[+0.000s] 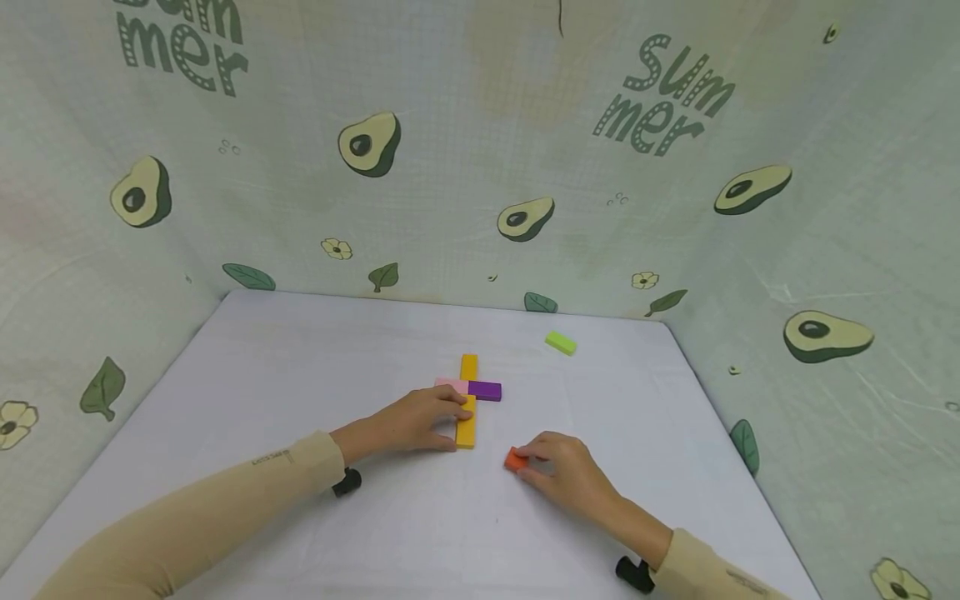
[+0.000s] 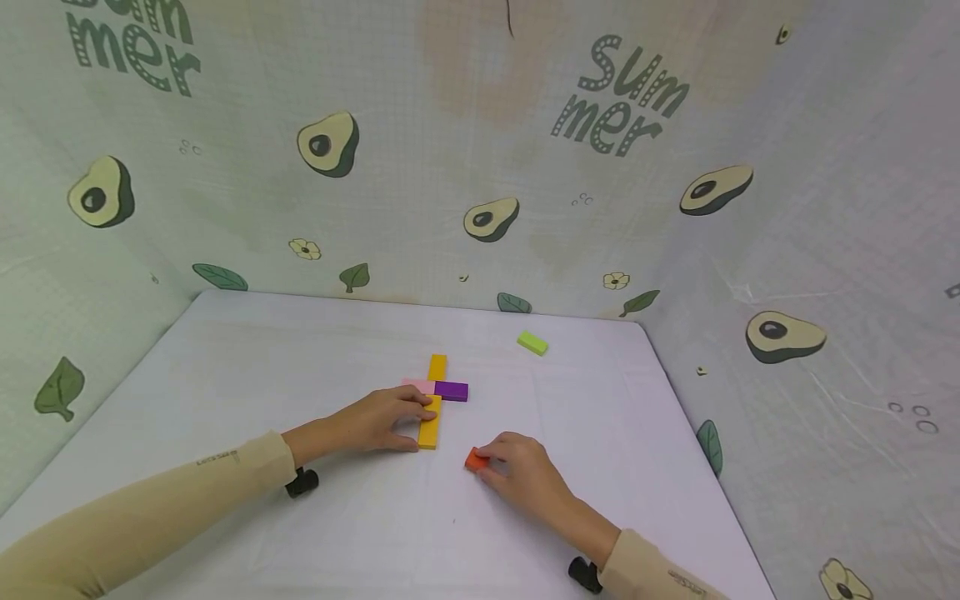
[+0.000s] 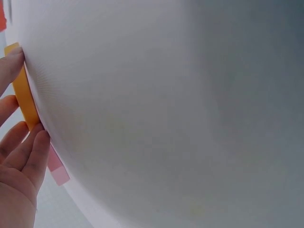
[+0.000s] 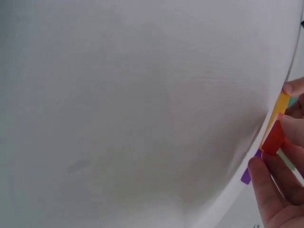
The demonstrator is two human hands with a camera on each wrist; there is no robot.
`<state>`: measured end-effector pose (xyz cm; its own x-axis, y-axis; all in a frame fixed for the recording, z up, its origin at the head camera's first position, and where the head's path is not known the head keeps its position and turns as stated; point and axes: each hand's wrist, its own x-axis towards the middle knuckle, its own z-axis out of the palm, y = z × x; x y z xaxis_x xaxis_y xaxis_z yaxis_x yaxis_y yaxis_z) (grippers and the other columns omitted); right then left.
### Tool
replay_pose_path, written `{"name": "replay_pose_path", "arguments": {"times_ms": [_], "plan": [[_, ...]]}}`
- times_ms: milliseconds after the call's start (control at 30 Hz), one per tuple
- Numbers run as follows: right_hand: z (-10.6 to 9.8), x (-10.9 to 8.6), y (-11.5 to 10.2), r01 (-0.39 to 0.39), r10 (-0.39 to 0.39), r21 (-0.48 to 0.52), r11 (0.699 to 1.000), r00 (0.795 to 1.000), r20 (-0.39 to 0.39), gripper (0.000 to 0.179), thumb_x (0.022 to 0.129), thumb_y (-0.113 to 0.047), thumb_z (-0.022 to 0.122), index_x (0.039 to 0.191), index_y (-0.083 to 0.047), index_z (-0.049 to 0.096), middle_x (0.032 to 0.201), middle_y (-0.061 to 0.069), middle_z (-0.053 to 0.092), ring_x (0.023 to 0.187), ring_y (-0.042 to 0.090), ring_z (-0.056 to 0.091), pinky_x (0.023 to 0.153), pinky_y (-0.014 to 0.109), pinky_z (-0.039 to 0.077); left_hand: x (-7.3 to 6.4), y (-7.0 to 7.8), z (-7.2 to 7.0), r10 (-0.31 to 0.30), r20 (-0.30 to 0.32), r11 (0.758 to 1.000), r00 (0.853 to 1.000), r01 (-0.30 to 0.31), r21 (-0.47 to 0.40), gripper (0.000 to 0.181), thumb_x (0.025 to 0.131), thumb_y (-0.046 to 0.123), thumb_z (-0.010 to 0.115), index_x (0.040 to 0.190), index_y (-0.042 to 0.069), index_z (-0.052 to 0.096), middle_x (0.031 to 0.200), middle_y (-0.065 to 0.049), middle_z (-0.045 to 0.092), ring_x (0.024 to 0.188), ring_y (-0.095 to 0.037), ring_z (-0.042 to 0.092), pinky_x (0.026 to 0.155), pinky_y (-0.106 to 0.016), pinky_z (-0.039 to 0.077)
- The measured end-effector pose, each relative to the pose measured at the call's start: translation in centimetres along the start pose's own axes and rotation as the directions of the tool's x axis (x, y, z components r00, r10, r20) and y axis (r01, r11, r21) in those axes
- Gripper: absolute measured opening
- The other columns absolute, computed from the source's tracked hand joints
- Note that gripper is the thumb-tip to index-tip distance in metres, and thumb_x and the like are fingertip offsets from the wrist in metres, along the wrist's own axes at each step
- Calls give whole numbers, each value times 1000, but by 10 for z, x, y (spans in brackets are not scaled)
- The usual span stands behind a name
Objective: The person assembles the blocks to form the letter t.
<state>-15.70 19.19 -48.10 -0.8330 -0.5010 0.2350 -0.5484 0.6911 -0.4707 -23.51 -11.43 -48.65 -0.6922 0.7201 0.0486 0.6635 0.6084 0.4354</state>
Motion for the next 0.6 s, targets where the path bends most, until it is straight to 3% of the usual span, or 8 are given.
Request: {"name": "replay_pose_path", "arguments": {"times_ms": [433, 600], "plan": [[15, 18, -19, 62, -62, 8, 998, 998, 2, 27, 85, -8, 89, 112, -8, 83, 98, -3, 78, 91, 11, 71, 84, 31, 62, 1, 0, 1, -7, 2, 1000, 1000, 7, 23, 53, 92, 35, 86, 140, 17, 71, 146, -2, 62, 133, -21, 60, 113, -38, 51], [21, 23, -26, 46, -46, 11, 999, 999, 26, 26, 87, -10, 89, 112, -9, 84, 98, -3, 78, 91, 9, 70, 85, 31, 61, 0, 1, 0, -2, -3, 1000, 1000, 2, 11, 52, 92, 34, 86, 139, 16, 72, 146, -3, 63, 134, -21, 60, 114, -38, 51]]}}
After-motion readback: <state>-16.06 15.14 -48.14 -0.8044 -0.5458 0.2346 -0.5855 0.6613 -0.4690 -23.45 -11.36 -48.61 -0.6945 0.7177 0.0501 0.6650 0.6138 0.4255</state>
